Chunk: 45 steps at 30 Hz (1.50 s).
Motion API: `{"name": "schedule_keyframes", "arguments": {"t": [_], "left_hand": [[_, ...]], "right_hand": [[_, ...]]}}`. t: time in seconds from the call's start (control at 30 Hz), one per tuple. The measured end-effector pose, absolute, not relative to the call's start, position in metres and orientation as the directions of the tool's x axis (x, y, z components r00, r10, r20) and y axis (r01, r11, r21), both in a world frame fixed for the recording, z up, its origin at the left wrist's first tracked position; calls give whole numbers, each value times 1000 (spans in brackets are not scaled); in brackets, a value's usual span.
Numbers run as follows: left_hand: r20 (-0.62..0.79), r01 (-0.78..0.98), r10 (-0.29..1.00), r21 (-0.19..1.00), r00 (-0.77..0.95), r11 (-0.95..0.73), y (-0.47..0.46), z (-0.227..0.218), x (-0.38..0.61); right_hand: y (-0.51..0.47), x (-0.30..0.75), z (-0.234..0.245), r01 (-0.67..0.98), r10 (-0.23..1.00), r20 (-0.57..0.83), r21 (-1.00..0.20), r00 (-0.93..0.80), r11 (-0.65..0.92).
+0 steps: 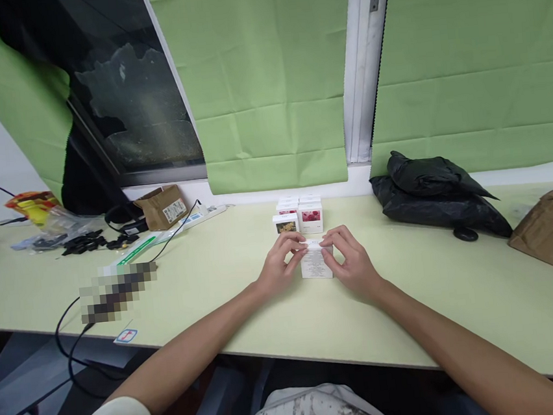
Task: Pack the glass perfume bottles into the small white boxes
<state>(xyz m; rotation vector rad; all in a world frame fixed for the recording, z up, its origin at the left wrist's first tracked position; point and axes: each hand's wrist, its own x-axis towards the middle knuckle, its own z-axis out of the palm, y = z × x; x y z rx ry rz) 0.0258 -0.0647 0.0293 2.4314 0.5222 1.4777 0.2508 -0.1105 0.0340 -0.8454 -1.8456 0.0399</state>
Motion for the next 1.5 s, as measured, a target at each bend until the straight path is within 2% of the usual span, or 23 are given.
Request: {"name": "schedule_keyframes", "arguments": {"t": [0.33, 0.77, 0.9, 1.1, 1.27, 1.5], "left_hand": [[780, 188, 456, 417, 429, -890, -65, 30, 26], [702, 198, 588, 561, 402, -804, -70, 34, 27], [659, 182, 617, 606, 430, -774, -68, 29, 25], [640, 159, 605, 614, 473, -773, -66, 22, 28], [650, 204, 613, 594, 448, -778, -65, 23, 28], [644, 236, 653, 616, 399, -751, -65, 25, 28]], "right_hand": [[-113, 248, 37, 540, 540, 820, -373, -188, 754], [-106, 252, 29, 693, 506, 841, -249, -191, 676], [-104, 254, 26, 685, 578, 785, -295, -223, 666], [-105, 257, 24, 607, 684, 667, -422, -295, 673], [-105, 257, 23, 560, 684, 632, -438, -365, 703], [-105, 253, 24, 568, 693, 653, -459, -306, 683]]}}
